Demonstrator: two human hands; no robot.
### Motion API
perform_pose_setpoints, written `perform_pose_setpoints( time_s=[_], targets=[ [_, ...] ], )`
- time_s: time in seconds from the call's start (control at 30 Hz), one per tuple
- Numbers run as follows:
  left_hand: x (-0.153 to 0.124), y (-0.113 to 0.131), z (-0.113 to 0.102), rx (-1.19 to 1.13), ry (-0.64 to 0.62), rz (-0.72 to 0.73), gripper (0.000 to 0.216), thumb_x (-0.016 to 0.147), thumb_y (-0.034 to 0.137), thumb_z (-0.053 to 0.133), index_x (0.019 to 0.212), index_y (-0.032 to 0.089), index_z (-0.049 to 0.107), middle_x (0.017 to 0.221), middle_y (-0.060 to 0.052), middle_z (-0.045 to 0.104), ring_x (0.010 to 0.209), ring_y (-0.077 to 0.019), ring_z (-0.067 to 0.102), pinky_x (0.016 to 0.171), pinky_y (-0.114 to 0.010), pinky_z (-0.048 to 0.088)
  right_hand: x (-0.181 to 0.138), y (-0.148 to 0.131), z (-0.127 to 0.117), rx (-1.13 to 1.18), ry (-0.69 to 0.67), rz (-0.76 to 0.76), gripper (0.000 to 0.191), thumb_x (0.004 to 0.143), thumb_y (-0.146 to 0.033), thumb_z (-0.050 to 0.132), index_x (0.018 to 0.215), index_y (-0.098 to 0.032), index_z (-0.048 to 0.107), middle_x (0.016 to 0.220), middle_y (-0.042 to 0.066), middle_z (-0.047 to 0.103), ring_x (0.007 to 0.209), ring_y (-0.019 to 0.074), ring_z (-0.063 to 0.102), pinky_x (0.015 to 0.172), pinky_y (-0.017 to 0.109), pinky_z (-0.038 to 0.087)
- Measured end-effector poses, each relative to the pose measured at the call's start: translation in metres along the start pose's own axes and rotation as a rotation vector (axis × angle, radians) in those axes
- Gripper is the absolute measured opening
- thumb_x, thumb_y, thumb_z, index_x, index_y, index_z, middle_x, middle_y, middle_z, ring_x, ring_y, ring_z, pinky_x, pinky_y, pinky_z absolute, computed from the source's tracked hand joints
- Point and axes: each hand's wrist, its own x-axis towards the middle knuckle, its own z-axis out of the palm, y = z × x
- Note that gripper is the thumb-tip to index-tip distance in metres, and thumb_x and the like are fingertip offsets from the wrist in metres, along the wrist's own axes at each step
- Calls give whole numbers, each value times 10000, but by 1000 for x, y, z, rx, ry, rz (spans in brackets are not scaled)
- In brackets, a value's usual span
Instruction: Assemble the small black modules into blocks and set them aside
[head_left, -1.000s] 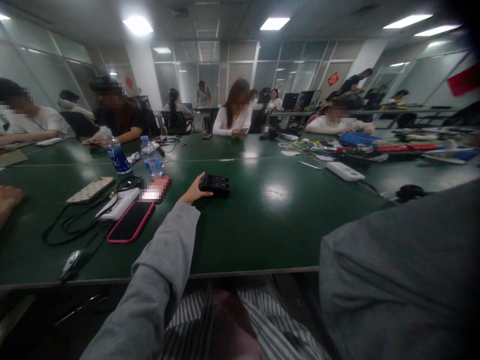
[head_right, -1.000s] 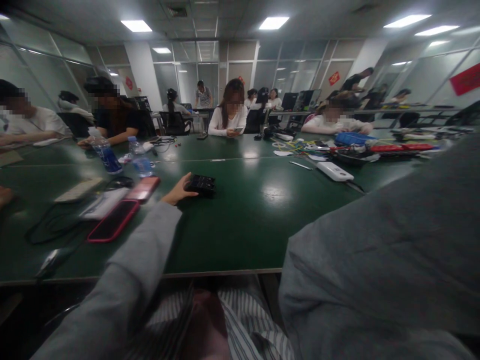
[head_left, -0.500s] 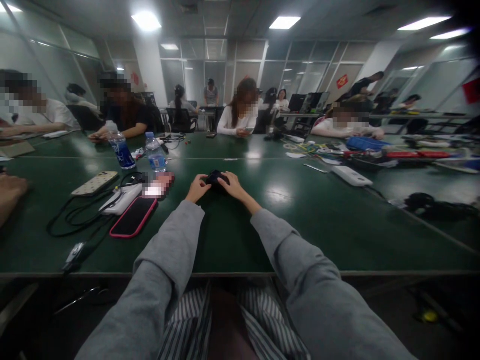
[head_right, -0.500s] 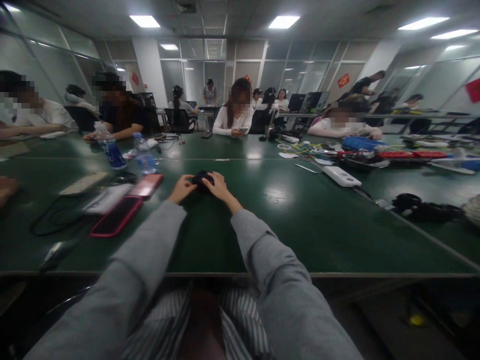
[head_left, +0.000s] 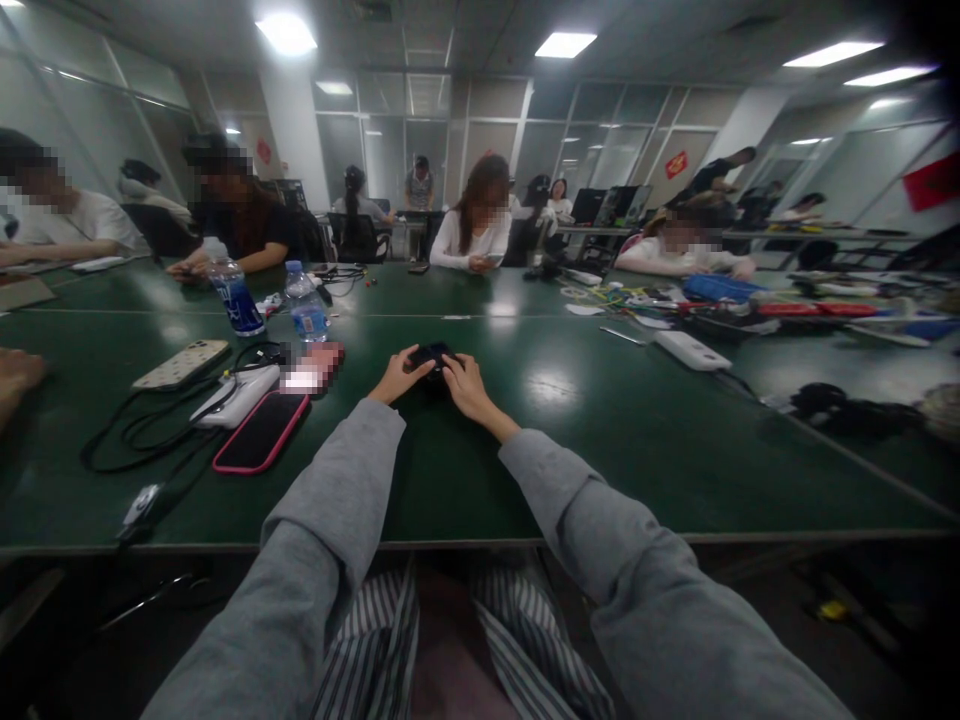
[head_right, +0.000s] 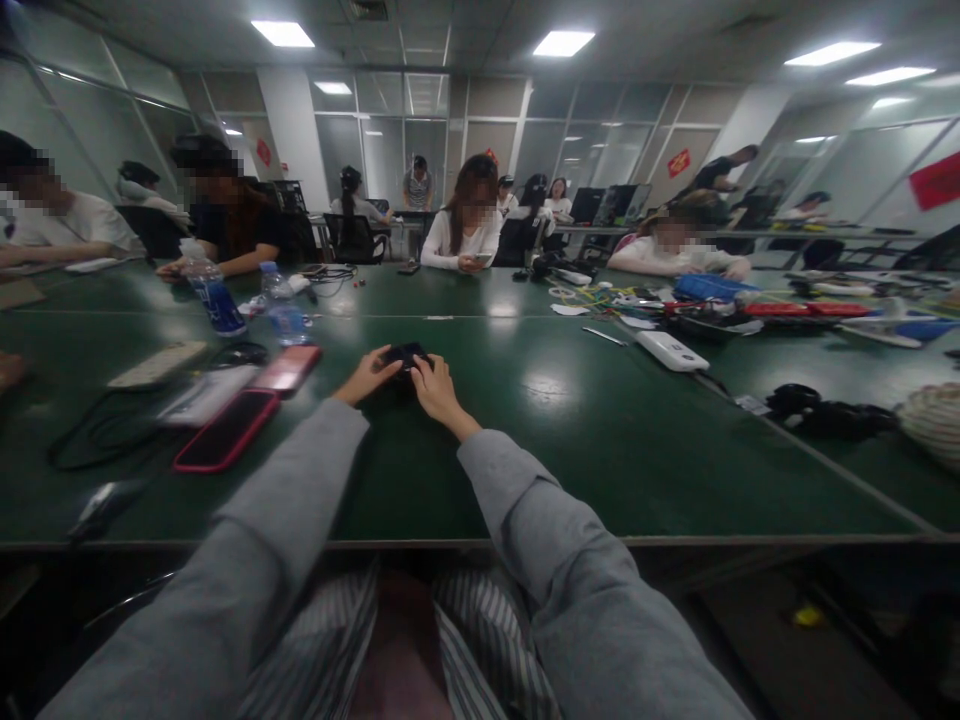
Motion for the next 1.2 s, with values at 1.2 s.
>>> perform_pose_setpoints(
  time_s=[1.2],
  targets=[
    [-18, 20, 32, 446, 17, 103, 855, 813, 444, 626, 1512, 196, 203, 1537, -251, 246, 1398, -415, 307, 1064, -575, 334, 9, -10, -9, -15, -33, 158, 524, 921, -320, 483, 1433, -248, 397, 1300, 126, 523, 1156, 255, 557, 961, 415, 463]
  ],
)
